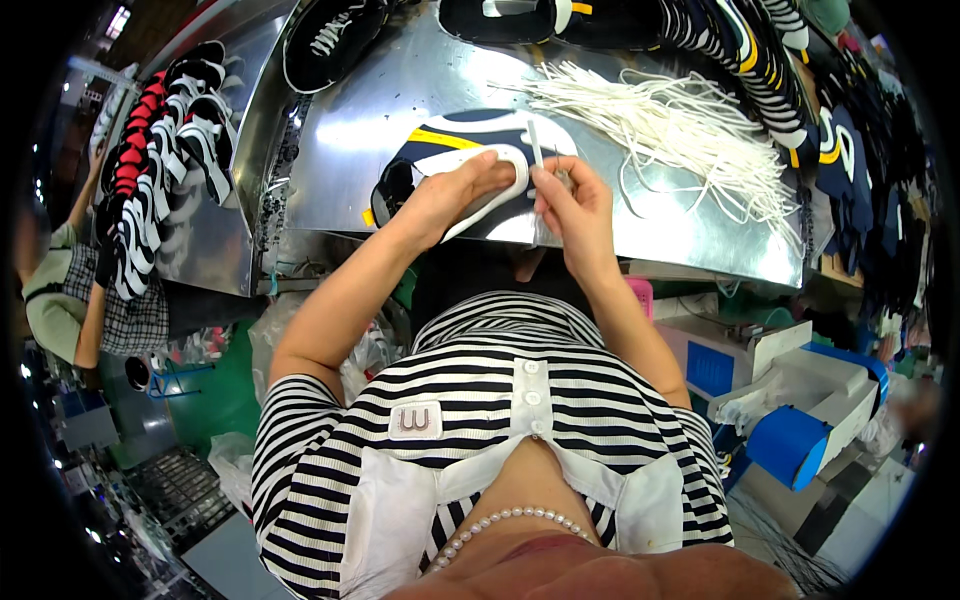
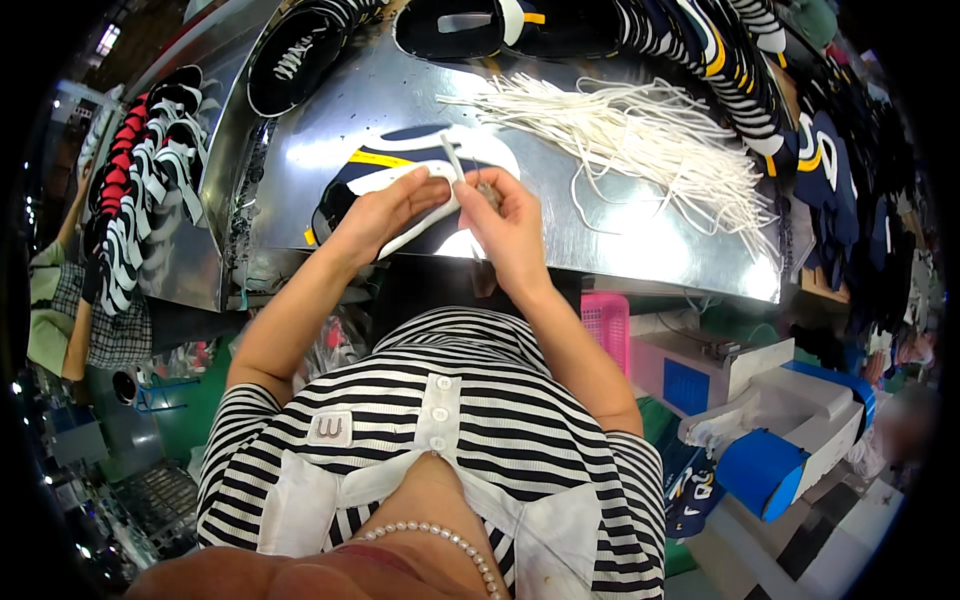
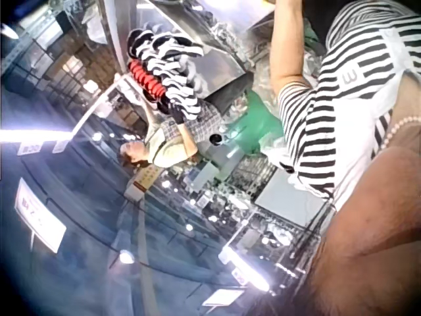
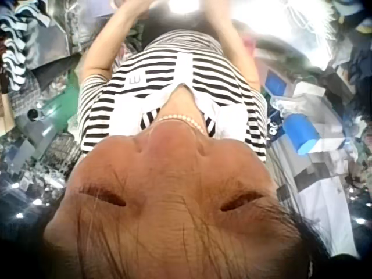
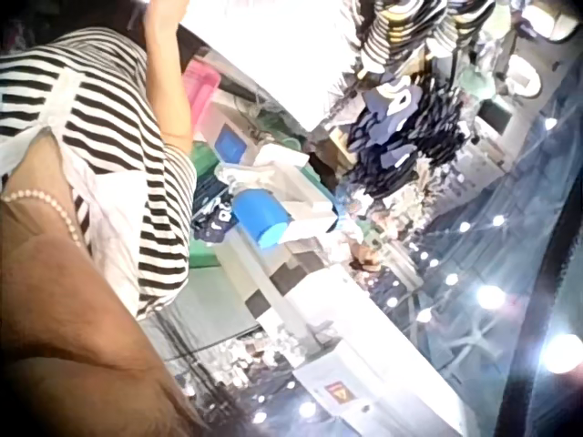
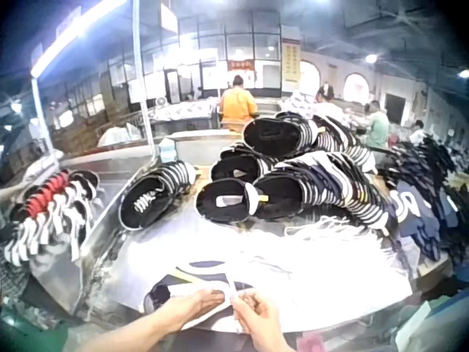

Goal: The person laces a shoe by threading a white lace through the eyelets and pulling it through.

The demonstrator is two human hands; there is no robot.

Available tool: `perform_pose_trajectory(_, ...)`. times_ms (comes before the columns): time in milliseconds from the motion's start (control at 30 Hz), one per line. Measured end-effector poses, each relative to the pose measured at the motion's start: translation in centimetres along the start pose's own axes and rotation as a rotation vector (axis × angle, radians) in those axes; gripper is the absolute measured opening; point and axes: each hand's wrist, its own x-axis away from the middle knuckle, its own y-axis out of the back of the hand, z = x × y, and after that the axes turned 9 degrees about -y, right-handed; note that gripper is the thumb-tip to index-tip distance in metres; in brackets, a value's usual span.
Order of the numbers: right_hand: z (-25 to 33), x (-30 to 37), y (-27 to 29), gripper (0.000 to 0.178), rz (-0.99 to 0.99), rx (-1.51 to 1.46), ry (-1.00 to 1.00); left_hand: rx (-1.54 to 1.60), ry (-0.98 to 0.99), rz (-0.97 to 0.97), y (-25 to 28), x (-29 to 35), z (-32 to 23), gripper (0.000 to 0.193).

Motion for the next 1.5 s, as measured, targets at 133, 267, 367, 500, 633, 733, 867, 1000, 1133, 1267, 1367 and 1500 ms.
perform_pose_trajectory(133,-0.8,1.1,-0.3,0.009,0.038,-0.012,0.006,0.146,-0.272,0.091,-1.8,1.3,-0.3,0.049)
perform_pose_trajectory(267,-0.9,2.1,-1.1,0.008,0.033,0.084,0.077,0.107,-0.359,0.021,-2.4,3.2,-0.5,0.039)
perform_pose_trajectory(367,-1.3,2.4,-1.2,0.008,0.037,0.150,0.102,0.096,-0.396,-0.020,-2.5,4.0,-0.6,0.028)
perform_pose_trajectory(500,-0.9,3.1,-1.3,0.009,0.033,0.293,0.088,0.019,-0.451,-0.106,-2.6,4.9,-0.2,0.024)
perform_pose_trajectory(633,0.4,4.8,-1.8,0.011,0.008,0.437,0.300,-0.002,-0.506,-0.085,-2.4,5.1,0.3,0.025)
perform_pose_trajectory(733,1.3,5.0,-1.0,0.011,0.005,0.621,0.361,-0.128,-0.468,-0.142,-2.1,5.7,1.1,0.022)
perform_pose_trajectory(867,2.0,3.9,-0.9,0.010,0.082,0.663,0.376,-0.124,-0.509,-0.138,-1.9,5.8,1.7,0.024)
perform_pose_trajectory(1000,2.1,2.7,-0.8,0.012,0.110,0.714,0.355,-0.199,-0.583,-0.152,-1.4,5.6,1.9,0.023)
perform_pose_trajectory(1133,1.5,1.2,-1.0,0.014,0.074,0.757,0.366,-0.389,-0.724,-0.195,-2.0,5.3,1.6,0.023)
perform_pose_trajectory(1267,1.6,-0.7,-2.4,0.017,0.012,0.939,0.254,-1.130,-1.026,-0.263,-1.7,4.3,1.2,0.024)
perform_pose_trajectory(1367,0.8,-2.6,-2.5,0.018,0.006,1.161,0.202,-1.120,-0.916,-0.199,-0.6,3.1,1.4,0.025)
perform_pose_trajectory(1500,3.1,-3.8,-0.2,0.014,0.130,1.094,0.239,-0.245,-0.247,-0.211,1.2,1.0,1.6,0.026)
